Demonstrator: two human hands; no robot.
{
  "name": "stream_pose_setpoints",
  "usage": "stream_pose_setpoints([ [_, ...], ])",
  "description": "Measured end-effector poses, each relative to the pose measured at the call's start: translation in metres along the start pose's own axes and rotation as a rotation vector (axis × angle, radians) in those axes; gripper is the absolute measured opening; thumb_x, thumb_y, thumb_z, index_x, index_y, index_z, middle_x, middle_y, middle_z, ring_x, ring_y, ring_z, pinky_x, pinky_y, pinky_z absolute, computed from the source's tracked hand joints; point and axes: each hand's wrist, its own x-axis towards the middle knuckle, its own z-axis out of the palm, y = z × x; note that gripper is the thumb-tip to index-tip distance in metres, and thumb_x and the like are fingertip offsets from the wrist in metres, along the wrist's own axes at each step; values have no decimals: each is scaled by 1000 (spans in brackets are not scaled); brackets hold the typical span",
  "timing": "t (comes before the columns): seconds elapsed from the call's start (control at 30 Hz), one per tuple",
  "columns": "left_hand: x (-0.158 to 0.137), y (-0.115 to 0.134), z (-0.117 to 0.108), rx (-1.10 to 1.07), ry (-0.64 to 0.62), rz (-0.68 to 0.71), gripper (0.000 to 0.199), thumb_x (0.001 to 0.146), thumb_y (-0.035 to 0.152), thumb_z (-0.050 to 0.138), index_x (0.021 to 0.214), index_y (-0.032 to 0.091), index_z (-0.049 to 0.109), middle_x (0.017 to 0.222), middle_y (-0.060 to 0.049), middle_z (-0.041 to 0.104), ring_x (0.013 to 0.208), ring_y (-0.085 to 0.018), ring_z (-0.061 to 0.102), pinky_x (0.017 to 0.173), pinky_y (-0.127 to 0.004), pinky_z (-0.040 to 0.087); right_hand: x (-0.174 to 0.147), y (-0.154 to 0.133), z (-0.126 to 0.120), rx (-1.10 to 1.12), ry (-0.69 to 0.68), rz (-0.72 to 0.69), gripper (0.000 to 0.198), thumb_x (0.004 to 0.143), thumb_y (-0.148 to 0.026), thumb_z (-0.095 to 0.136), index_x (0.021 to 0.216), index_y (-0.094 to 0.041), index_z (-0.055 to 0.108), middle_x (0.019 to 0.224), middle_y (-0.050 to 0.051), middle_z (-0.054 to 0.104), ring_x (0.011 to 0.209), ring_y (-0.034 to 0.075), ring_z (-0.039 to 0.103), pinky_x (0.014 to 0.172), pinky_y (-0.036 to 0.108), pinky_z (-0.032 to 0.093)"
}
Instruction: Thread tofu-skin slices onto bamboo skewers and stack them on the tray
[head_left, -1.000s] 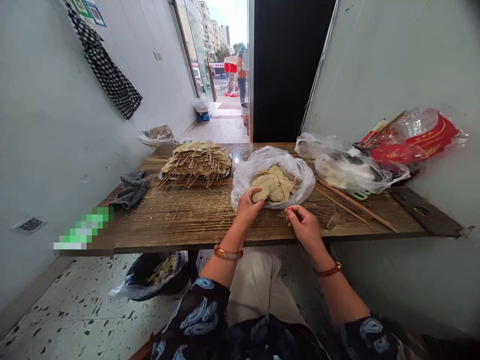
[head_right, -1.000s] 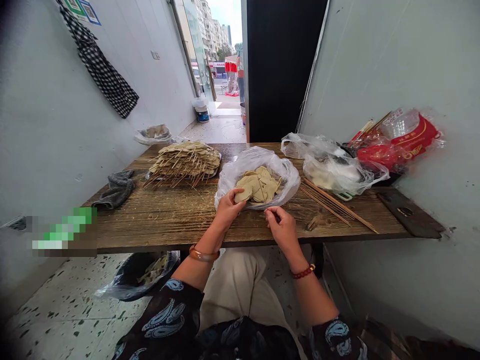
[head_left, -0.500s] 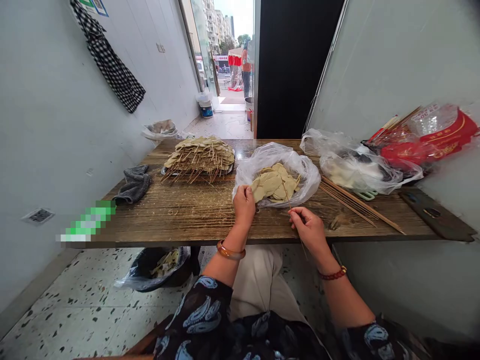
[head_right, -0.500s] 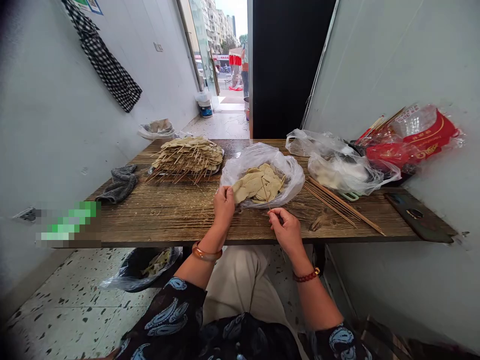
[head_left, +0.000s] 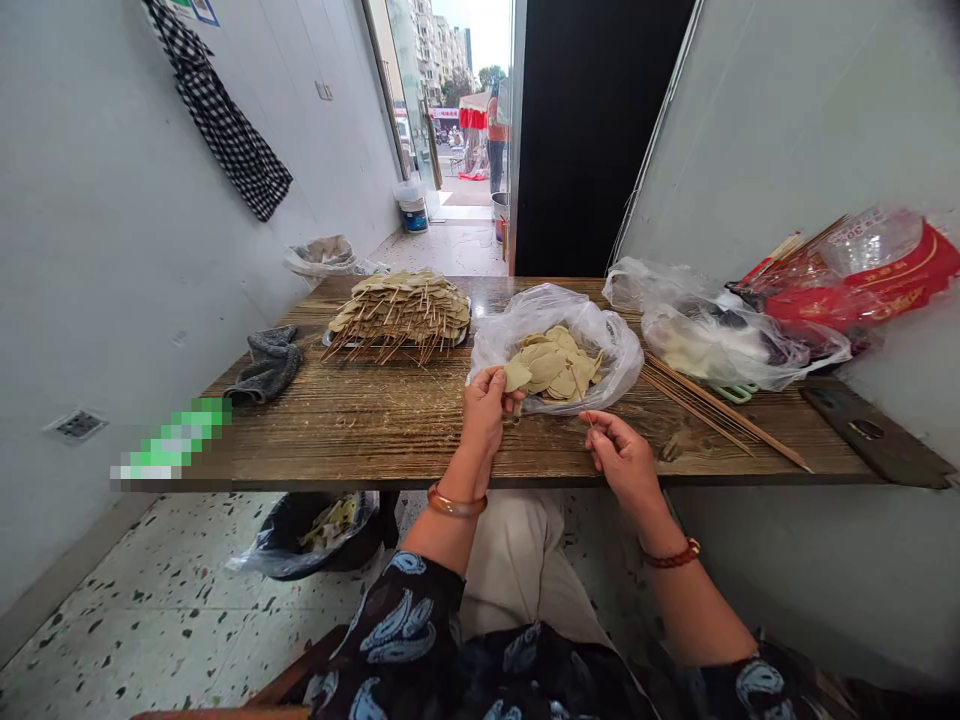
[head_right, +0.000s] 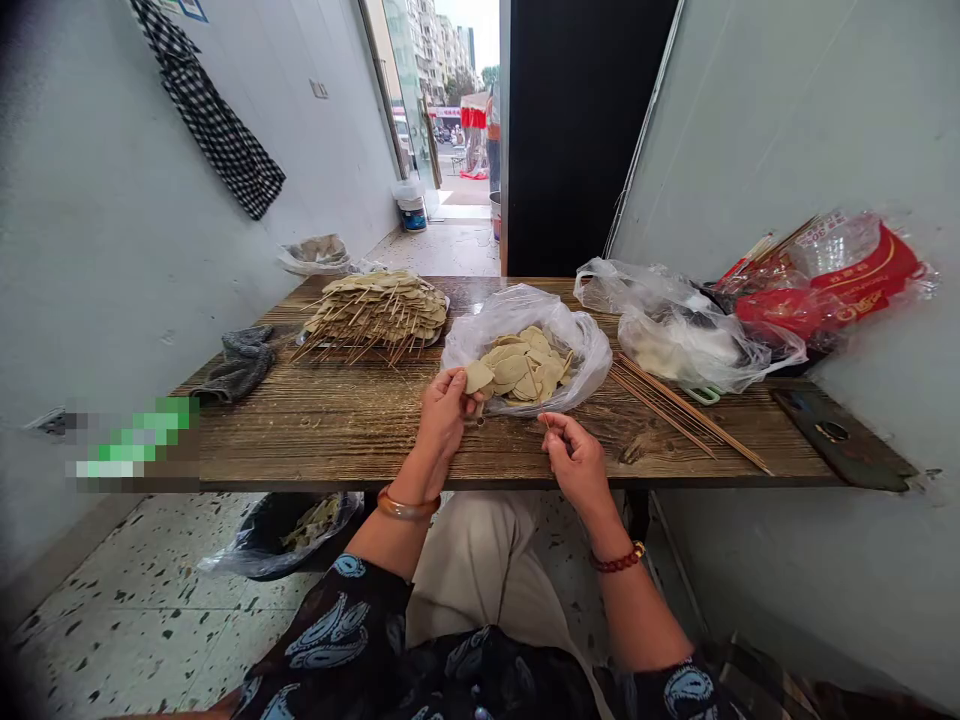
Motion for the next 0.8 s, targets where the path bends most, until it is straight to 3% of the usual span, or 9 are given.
stream_pose_setpoints([
  [0.13,-2,3,1,-148,-123,-127,41,65,44,73,91,15,60,69,-1,60,53,-8,53,43,-18,31,-3,-5,2,-93,-79,-69,36,87,-31,46,115,-17,64,64,-2,52,52,11,45,48,22,38],
  [0.23,-3,3,1,-134,-91,-130,41,60,38,77,90,15,61,73,0,61,52,-6,52,42,-17,30,-4,-9,4,-168,-139,-81,34,88,-33,48,111,-18,67,61,-2,54,52,12,49,50,23,39],
  [0.37,0,-1,-2,32,54,17,28,67,33,71,86,15,63,70,0,62,56,-8,52,50,-18,38,-3,-9,4,-153,-132,-37,31,88,-38,50,103,-19,70,66,1,61,50,12,51,47,23,41],
  [0.47,0,-1,-5,199,130,179,18,72,29,65,85,16,65,72,0,62,65,-11,55,59,-21,42,0,-9,3,-187,-99,-88,25,87,-35,52,92,-20,71,78,4,65,59,14,56,53,25,44],
  [0.63,-20,21,-6,294,124,243,14,79,27,59,87,17,64,75,-2,63,68,-13,57,63,-23,43,0,-9,1,-203,-59,-132,19,85,-31,54,84,-21,70,83,5,67,76,18,60,68,29,45],
  [0.8,-35,38,-2,420,106,321,11,81,24,57,86,17,65,87,-4,69,84,-16,61,77,-26,46,-10,-8,5,-40,23,41,30,85,-35,54,104,-18,69,67,0,58,55,13,50,49,24,40],
])
